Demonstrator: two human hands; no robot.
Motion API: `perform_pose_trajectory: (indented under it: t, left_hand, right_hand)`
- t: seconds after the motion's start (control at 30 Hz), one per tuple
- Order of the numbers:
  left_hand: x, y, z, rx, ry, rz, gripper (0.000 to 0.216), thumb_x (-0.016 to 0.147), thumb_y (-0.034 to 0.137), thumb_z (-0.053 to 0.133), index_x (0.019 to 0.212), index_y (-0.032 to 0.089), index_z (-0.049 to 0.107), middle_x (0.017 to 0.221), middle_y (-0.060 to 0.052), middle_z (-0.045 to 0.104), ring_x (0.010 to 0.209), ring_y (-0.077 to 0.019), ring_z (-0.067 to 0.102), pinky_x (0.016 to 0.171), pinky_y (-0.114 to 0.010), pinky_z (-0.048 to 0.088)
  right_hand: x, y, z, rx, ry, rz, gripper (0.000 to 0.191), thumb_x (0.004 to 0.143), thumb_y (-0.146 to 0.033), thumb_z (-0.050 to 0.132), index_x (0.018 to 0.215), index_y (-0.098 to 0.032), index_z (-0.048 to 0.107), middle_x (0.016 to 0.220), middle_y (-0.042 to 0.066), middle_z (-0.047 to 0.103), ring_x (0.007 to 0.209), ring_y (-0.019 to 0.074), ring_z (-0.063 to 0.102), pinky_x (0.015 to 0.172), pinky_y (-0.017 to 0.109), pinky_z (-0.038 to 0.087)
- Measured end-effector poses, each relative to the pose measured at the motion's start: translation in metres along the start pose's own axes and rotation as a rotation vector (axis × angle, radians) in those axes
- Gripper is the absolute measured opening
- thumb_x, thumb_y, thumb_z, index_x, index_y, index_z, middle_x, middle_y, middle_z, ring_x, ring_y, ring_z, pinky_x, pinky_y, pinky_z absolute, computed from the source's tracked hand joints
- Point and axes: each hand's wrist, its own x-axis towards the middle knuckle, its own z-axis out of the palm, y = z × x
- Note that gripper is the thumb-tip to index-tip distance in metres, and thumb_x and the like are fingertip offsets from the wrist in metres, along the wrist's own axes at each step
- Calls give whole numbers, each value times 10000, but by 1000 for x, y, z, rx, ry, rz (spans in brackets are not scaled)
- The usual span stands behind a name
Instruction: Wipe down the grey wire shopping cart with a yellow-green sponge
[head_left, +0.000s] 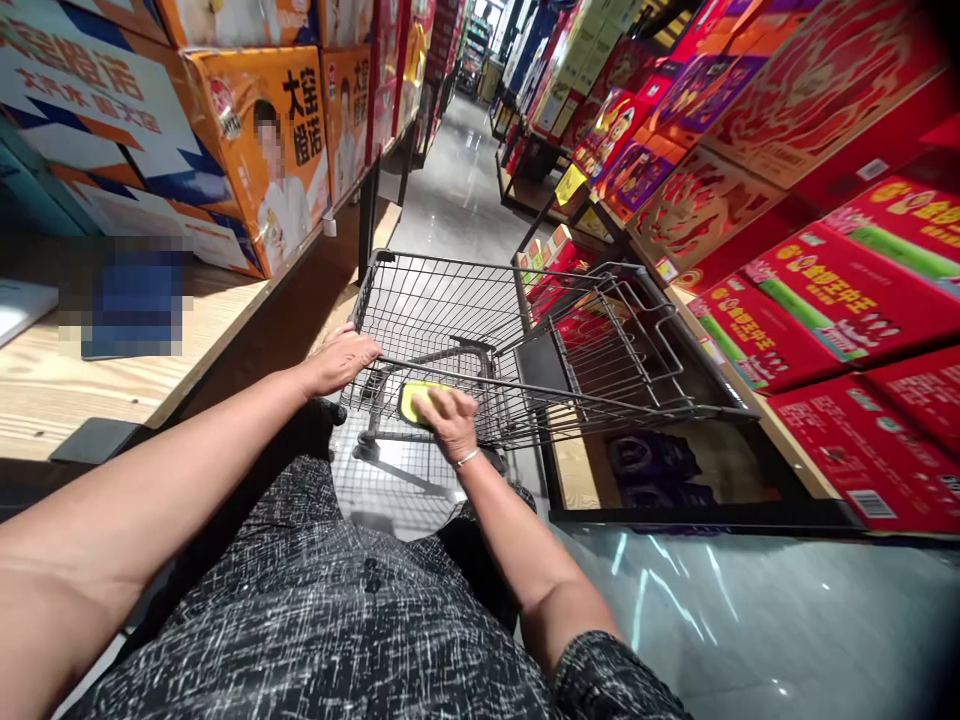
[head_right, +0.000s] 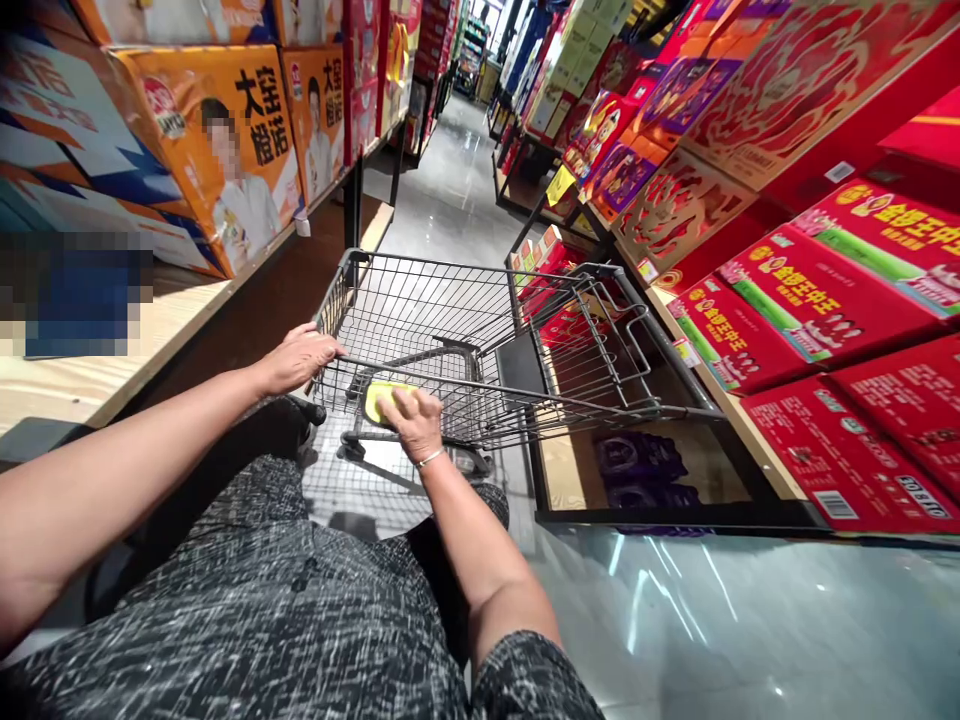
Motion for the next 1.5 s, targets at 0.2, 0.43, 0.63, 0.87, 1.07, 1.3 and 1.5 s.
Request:
perform_pose_trajectory:
  t: [0.2,0.43,0.63,0.87,1.07,1.3,1.5]
  left_hand:
    - [1,13,1,71,78,-62,501,990,476,241,1091,230,665,1155,-61,679,1226,-286,507,1158,-571,157]
    - [0,32,14,66,89,-21,489,1000,459,259,1289,264,602,1259,-53,647,1203,-250,523,1112,-486,216]
    - [4,17,7,95,33,-49,486,997,488,269,1274,280,610,1209,-51,655,1165,-254,529,1073,-475,236]
    - [8,5,4,134,71,-70,456,975,486,304,1159,246,647,1107,-55,676,1122,-252,550,1099,-483,226]
    - [15,27,9,143,115,-10,391,952,489,382,1096,244,649,1215,-60,662,1278,-266,486,1141,-489,164]
    - [20,34,16,146,14,59,480,876,459,506,1328,303,552,1217,-40,653,1160,-260,538,1079,-457,242]
    - [19,28,19,151,61,79,444,853,351,496,1288,295,569,1197,-46,650,1156,-266,537,1069,-464,241]
  right_hand:
    - [11,20,-39,-10,256,160,349,923,-250,627,1219,-426,675,1250,38,606,1194,233,428,1058,402,325]
    - [-1,-31,33,119,-425,78,337,979,-291,528,1259,-453,620,1399,-26,561,1263,224,420,1048,406,322]
    - [-14,-35,43,127,-511,46,279,969,-328,539,1206,-419,655,1401,-43,563,1283,226,402,1057,390,305]
    - [-22,22,-40,25,113,217,332,945,-252,593,1220,-420,675,1286,33,611,1199,237,421,996,402,319]
    - [-27,23,-40,8,109,286,356,946,-229,589,1212,-451,672,1270,23,613,1192,232,427,1014,416,313]
    - [-30,-22,25,92,-416,168,251,943,-308,597,1126,-453,690,1309,-41,612,1229,237,421,997,386,321]
    - [17,-23,-34,77,-53,185,363,971,-300,542,1284,-471,610,1348,3,573,1231,244,397,1041,415,293]
